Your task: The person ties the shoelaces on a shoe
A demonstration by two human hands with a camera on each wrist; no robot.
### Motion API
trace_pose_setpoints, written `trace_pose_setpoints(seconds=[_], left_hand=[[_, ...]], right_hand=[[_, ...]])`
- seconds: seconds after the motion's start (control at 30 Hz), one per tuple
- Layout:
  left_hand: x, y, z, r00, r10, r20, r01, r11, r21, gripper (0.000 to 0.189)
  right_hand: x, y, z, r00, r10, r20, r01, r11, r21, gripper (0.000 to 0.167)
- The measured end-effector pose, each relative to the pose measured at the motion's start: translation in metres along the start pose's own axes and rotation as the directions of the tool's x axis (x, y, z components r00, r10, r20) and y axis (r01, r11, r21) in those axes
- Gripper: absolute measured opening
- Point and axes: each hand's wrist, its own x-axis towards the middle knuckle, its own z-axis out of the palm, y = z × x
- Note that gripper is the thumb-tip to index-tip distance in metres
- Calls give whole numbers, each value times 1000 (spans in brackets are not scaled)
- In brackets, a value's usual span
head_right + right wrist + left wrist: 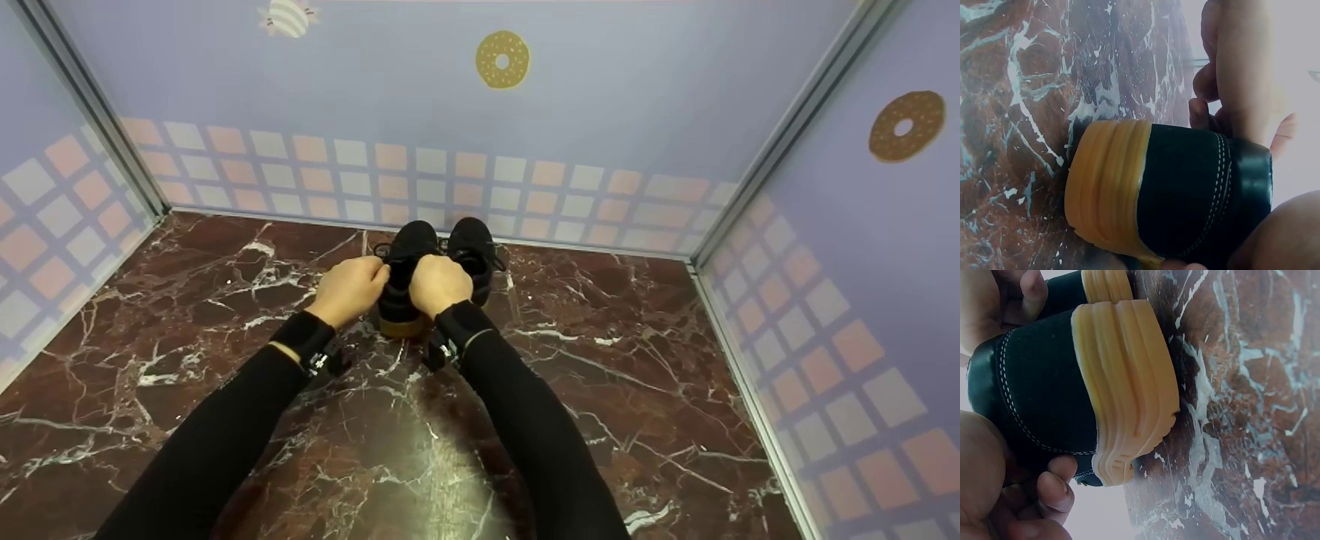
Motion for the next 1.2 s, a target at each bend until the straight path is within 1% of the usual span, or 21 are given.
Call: trace_pose_setpoints(seconds=[0.23, 0.27, 0.3, 0.43, 0.5, 0.53, 0.57, 0.67, 0.83, 0.93, 1.03, 1.13, 1.2], left_hand=[[1, -1, 4, 1000, 3, -5, -3, 1000, 8, 37], [1, -1, 4, 1000, 5, -3, -5, 1000, 8, 37], [1, -1, 4, 1000, 7, 2, -7, 1000, 7, 37], [1, 0, 4, 1000, 18, -5, -18, 1000, 8, 37], [1, 2, 4, 1000, 20, -10, -20, 1000, 12, 36], [2, 3, 3, 1000, 20, -14, -20, 1000, 16, 35], [2, 3, 3, 1000, 20, -15, -20, 1000, 19, 35], [3, 5, 4, 1000, 17, -3, -17, 1000, 21, 36], [7, 4, 6, 1000, 0, 12, 0, 1000, -9, 40], [7, -1, 7, 1000, -25, 11, 25, 999, -48, 48], [6, -11, 5, 1000, -29, -6, 28, 995, -97, 57], [3, -28, 0, 999, -30, -31, 25, 988, -152, 59], [-1, -43, -4, 998, -44, -33, 37, 982, -183, 58]], right_hand=[[2, -7, 6, 999, 25, -32, -26, 1000, -7, 29], [2, -7, 7, 999, 23, -34, -23, 1000, -11, 29], [5, -4, 12, 999, 9, -53, -10, 1000, -16, 28], [7, -4, 15, 997, -3, -79, 1, 1000, -28, 28], [7, -3, 15, 996, -2, -94, 0, 1000, -25, 27], [4, -7, 10, 996, 10, -84, -12, 1000, -20, 27], [4, -6, 10, 996, 14, -89, -15, 1000, -17, 27], [5, -5, 9, 994, 24, -105, -25, 1000, -6, 28], [4, 2, 9, 991, 38, -125, -34, 999, 27, 31], [0, 10, 6, 990, 19, -141, -10, 998, 62, 33], [-7, 21, 1, 982, -32, -185, 48, 995, 85, 34], [-16, 38, -5, 964, -75, -255, 101, 991, 90, 32], [-20, 54, -7, 954, -80, -288, 117, 987, 111, 28]])
